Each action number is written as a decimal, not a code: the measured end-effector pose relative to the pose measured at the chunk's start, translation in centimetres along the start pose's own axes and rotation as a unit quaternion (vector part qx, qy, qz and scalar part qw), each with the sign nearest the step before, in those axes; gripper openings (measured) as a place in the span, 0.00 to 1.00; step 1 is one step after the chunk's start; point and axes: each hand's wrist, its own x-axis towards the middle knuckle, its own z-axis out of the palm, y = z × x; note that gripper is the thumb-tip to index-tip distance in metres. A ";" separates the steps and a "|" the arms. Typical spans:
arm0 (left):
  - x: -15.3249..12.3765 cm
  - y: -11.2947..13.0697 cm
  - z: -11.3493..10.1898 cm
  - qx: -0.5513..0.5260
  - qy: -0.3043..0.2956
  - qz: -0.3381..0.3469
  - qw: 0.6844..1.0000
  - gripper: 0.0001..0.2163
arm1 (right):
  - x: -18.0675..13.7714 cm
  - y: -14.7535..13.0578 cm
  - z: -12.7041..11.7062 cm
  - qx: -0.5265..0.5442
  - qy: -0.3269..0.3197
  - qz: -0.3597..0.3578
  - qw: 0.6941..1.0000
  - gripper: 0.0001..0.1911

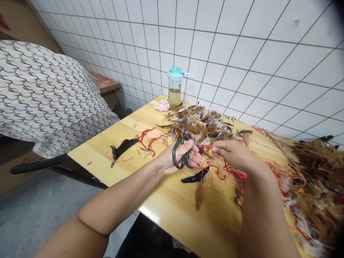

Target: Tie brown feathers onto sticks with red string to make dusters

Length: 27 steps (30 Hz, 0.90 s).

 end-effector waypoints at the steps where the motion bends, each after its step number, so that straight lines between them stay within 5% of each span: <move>1: 0.0 0.2 0.0 0.018 0.019 0.027 0.999 0.19 | -0.1 0.2 -0.2 0.007 0.033 0.014 0.999 0.16; 5: 0.1 0.3 0.0 0.080 0.064 0.100 0.990 0.15 | -0.1 0.3 -0.4 0.038 0.108 0.026 0.993 0.16; 17: -0.2 0.1 0.7 0.116 0.054 0.114 0.985 0.18 | 1.3 -2.4 1.5 0.064 0.019 -0.048 0.997 0.15; 23: -0.2 1.9 -0.8 0.169 0.196 0.186 0.948 0.15 | 1.3 -1.9 1.5 0.051 0.053 -0.007 0.997 0.16; 27: -0.4 4.2 -3.1 0.216 0.338 0.313 0.861 0.11 | 1.1 -1.5 1.1 0.043 0.098 0.010 0.994 0.16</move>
